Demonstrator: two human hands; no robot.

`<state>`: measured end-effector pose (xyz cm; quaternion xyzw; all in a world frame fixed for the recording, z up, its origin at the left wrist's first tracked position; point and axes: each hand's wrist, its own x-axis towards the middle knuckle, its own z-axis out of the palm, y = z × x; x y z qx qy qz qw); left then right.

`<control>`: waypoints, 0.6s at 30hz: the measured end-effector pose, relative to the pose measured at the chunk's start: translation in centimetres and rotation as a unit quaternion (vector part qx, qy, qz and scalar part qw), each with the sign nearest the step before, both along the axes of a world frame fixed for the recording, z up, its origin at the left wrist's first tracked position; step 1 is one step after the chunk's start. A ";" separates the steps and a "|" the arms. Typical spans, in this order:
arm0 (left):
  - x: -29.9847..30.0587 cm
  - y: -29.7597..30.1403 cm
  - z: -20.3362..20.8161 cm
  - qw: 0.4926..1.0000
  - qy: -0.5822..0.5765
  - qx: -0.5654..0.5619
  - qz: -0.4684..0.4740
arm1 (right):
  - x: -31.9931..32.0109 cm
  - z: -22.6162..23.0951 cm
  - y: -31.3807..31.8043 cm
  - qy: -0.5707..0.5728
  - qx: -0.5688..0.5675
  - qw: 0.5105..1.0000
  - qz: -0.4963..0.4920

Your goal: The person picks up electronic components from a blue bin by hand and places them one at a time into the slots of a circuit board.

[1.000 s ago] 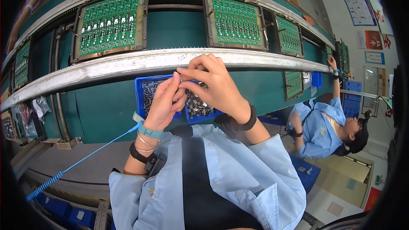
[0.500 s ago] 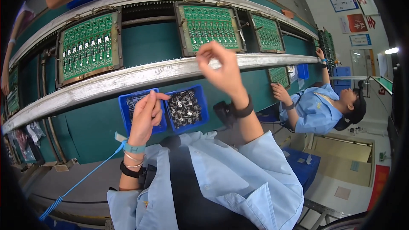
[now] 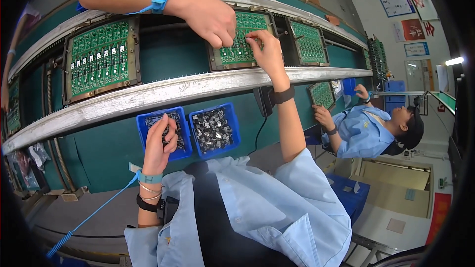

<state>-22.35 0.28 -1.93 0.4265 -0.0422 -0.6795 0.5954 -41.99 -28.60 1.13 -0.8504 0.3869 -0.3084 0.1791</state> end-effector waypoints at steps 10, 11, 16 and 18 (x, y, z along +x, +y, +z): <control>0.1 -0.2 0.5 1.000 0.017 0.016 0.001 | -0.1 -1.0 -0.5 0.021 -0.017 1.000 0.001; 0.1 -0.3 0.6 1.000 0.019 0.019 0.001 | 0.0 -0.9 -0.5 0.023 -0.012 1.000 0.002; 0.0 -0.5 0.7 0.999 0.019 0.029 0.000 | 0.1 -1.1 -0.6 0.034 -0.019 0.999 0.001; 0.0 -0.5 0.7 0.999 0.016 0.029 -0.001 | 0.1 -1.2 -0.6 0.038 -0.027 0.999 -0.001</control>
